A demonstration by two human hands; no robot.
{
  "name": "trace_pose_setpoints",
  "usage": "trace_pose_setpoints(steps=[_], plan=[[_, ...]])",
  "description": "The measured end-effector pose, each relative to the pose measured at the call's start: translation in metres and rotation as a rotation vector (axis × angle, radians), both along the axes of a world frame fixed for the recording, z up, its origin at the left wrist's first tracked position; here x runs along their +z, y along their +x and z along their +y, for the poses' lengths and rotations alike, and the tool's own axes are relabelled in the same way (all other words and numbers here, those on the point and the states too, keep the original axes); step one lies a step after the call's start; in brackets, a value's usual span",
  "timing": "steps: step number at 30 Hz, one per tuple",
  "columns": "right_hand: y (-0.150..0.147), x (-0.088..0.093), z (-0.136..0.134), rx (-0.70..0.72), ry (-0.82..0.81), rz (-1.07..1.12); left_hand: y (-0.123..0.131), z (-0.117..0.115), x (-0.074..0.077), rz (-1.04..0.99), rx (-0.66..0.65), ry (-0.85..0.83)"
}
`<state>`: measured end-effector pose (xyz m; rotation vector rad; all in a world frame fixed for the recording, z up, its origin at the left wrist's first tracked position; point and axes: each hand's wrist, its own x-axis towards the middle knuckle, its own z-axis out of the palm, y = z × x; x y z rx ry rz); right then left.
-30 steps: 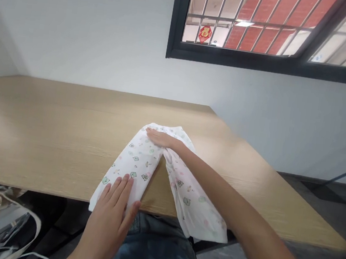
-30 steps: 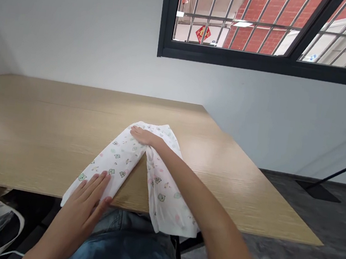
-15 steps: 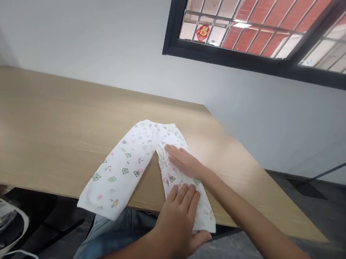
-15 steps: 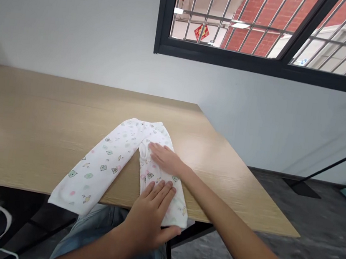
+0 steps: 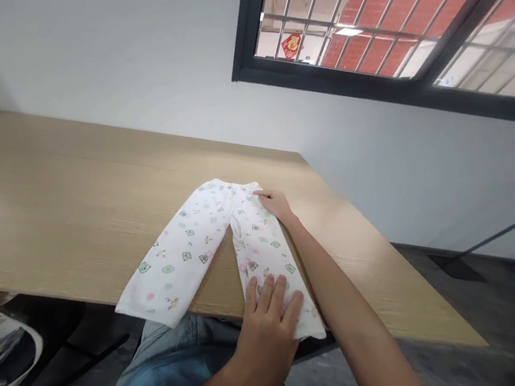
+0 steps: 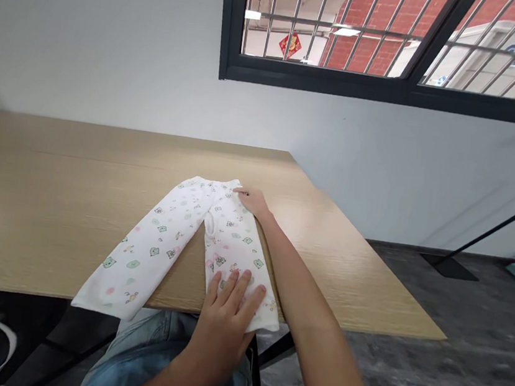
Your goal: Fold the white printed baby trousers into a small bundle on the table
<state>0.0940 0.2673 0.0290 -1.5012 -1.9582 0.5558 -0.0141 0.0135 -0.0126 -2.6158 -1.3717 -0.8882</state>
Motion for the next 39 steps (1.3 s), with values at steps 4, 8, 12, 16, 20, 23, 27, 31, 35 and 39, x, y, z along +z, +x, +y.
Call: trace_pose_setpoints(steps=[4, 8, 12, 16, 20, 23, 27, 31, 35, 39], plan=[[0.003, 0.01, -0.008, 0.003, -0.042, 0.184, -0.006, 0.001, 0.008, -0.193, -0.083, -0.168], [-0.008, 0.032, -0.018, 0.054, -0.071, 0.409, -0.031, -0.005, 0.034, -0.555, -0.123, -0.347], [-0.043, 0.058, -0.021, 0.182, -0.097, 0.53, -0.085, -0.023, 0.058, -0.778, 0.215, -0.297], [-0.096, 0.062, -0.016, 0.332, -0.161, 0.454, -0.144, -0.035, 0.057, -0.673, 0.7, -0.38], [-0.139, 0.037, -0.013, 0.374, -0.189, 0.273, -0.178, -0.032, 0.034, -0.381, 0.871, -0.441], [-0.147, 0.016, -0.014, 0.411, -0.155, 0.161, -0.184, -0.029, 0.017, -0.147, 0.938, -0.209], [-0.132, 0.007, -0.014, 0.47, -0.114, 0.046, -0.17, -0.031, 0.011, 0.045, 0.894, 0.074], [-0.102, 0.011, -0.013, 0.515, -0.109, -0.043, -0.132, -0.039, 0.008, 0.035, 0.671, 0.126], [-0.078, 0.02, -0.024, 0.566, -0.129, -0.124, -0.097, -0.041, 0.009, -0.029, 0.438, 0.132], [-0.069, 0.031, -0.064, 0.645, -0.226, -0.208, -0.092, -0.011, 0.032, -0.091, 0.268, -0.08]])
